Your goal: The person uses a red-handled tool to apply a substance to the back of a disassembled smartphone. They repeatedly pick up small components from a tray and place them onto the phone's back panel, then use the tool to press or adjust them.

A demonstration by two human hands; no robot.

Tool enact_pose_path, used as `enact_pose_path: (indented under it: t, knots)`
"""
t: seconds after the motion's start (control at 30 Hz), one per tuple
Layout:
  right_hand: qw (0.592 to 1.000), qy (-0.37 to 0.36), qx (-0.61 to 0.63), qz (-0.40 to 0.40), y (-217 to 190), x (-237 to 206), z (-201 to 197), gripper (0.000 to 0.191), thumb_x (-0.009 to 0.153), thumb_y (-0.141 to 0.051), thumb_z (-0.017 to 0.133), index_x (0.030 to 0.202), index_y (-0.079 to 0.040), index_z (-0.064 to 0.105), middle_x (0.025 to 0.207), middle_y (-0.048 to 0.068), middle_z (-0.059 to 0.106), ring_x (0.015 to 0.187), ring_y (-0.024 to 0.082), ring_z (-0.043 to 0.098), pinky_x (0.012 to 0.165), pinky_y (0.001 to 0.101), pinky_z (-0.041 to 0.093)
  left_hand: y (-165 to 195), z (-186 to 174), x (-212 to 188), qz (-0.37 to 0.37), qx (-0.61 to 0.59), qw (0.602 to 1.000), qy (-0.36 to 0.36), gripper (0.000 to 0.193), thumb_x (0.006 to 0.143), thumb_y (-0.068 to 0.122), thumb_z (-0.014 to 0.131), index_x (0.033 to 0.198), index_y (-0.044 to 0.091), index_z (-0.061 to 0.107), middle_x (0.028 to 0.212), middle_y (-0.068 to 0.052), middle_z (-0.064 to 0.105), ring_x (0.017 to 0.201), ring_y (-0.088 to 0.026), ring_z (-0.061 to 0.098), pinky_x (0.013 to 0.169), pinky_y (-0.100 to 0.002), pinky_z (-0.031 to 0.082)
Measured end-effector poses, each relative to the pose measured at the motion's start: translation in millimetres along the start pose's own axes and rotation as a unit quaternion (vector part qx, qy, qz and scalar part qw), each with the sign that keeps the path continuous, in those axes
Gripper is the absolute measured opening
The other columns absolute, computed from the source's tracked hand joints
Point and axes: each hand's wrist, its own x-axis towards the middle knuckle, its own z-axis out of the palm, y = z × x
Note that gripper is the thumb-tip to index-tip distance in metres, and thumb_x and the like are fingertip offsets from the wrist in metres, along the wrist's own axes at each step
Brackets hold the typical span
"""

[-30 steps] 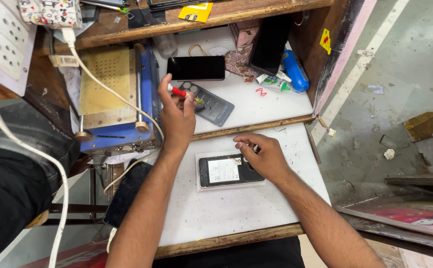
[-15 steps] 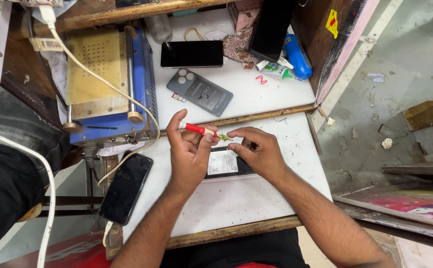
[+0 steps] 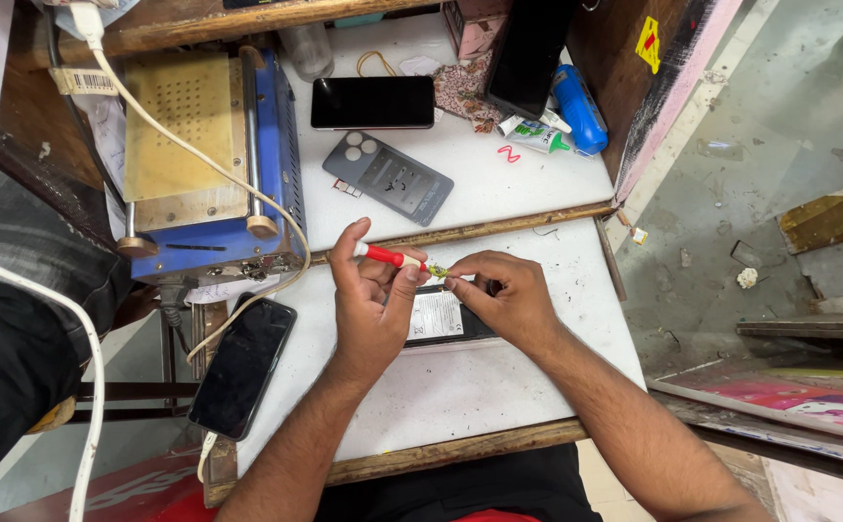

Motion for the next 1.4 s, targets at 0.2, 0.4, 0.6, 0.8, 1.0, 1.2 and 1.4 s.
enact_pose_path:
  t: [0.2,0.4,0.6,0.8,1.0,1.2,1.4]
  knots:
    - [0.999,0.001,-0.034,-0.011,1,-1,0,0.012,0.088,-0.016,0.081,0.098,-0.010,0.080,0.087,0.001,0.079,0.061,0.003,0.061,0.051,0.0205,0.048,2,1,-4,0.048,0.101,0.994,-0.009,0.059,0.107,0.001,0.056,0.152,0.004,0.018,0.111,-0.020,0.073,0.103,-0.023,0.076,0.093,-0.037,0.065]
    - [0.999,-0.005,-0.051,-0.013,3,0,-1,0.012,0.088,-0.017,0.079,0.098,-0.010,0.079,0.088,0.003,0.079,0.063,0.004,0.064,0.053,0.0208,0.052,1,2,-6,0.120,0.147,0.981,-0.037,0.057,0.107,0.000,0.056,0.150,0.006,0.020,0.113,-0.021,0.072,0.107,-0.028,0.076,0.094,-0.038,0.066]
    - [0.998,-0.006,-0.063,-0.020,3,0,-1,0.013,0.088,-0.016,0.078,0.098,-0.009,0.079,0.092,0.004,0.079,0.066,0.005,0.068,0.055,0.0216,0.055,0,4,-6,0.141,0.167,0.975,-0.028,0.057,0.105,-0.003,0.057,0.149,0.007,0.022,0.112,-0.021,0.071,0.105,-0.027,0.077,0.091,-0.037,0.067]
    - [0.997,-0.009,-0.070,-0.015,0,0,-1,0.014,0.088,-0.017,0.078,0.099,-0.009,0.079,0.094,0.004,0.079,0.067,0.007,0.070,0.056,0.0224,0.057,3,5,-5,0.166,0.197,0.965,-0.038,0.057,0.104,-0.005,0.059,0.148,0.005,0.024,0.111,-0.021,0.070,0.104,-0.029,0.077,0.089,-0.038,0.068]
    - [0.997,0.002,-0.071,-0.026,-6,-2,-2,0.013,0.088,-0.016,0.078,0.099,-0.010,0.080,0.095,0.004,0.080,0.068,0.008,0.071,0.057,0.0221,0.057,5,6,-4,0.222,0.275,0.935,-0.028,0.060,0.100,-0.003,0.065,0.146,0.006,0.027,0.105,-0.018,0.071,0.097,-0.029,0.076,0.087,-0.042,0.066]
    - [0.998,0.007,-0.060,-0.029,-8,-2,-2,0.012,0.088,-0.015,0.077,0.099,-0.009,0.079,0.098,0.005,0.080,0.070,0.007,0.072,0.057,0.0217,0.058,3,5,-7,0.186,0.215,0.959,-0.008,0.058,0.103,-0.004,0.060,0.148,0.004,0.024,0.111,-0.022,0.069,0.104,-0.031,0.076,0.089,-0.038,0.068]
    - [0.998,0.002,-0.050,-0.027,-8,-1,-2,0.011,0.088,-0.014,0.077,0.099,-0.009,0.079,0.098,0.004,0.080,0.070,0.006,0.072,0.057,0.0212,0.058,0,5,-8,0.150,0.193,0.970,-0.010,0.060,0.105,-0.003,0.058,0.151,0.005,0.021,0.112,-0.022,0.070,0.106,-0.029,0.076,0.091,-0.038,0.068]
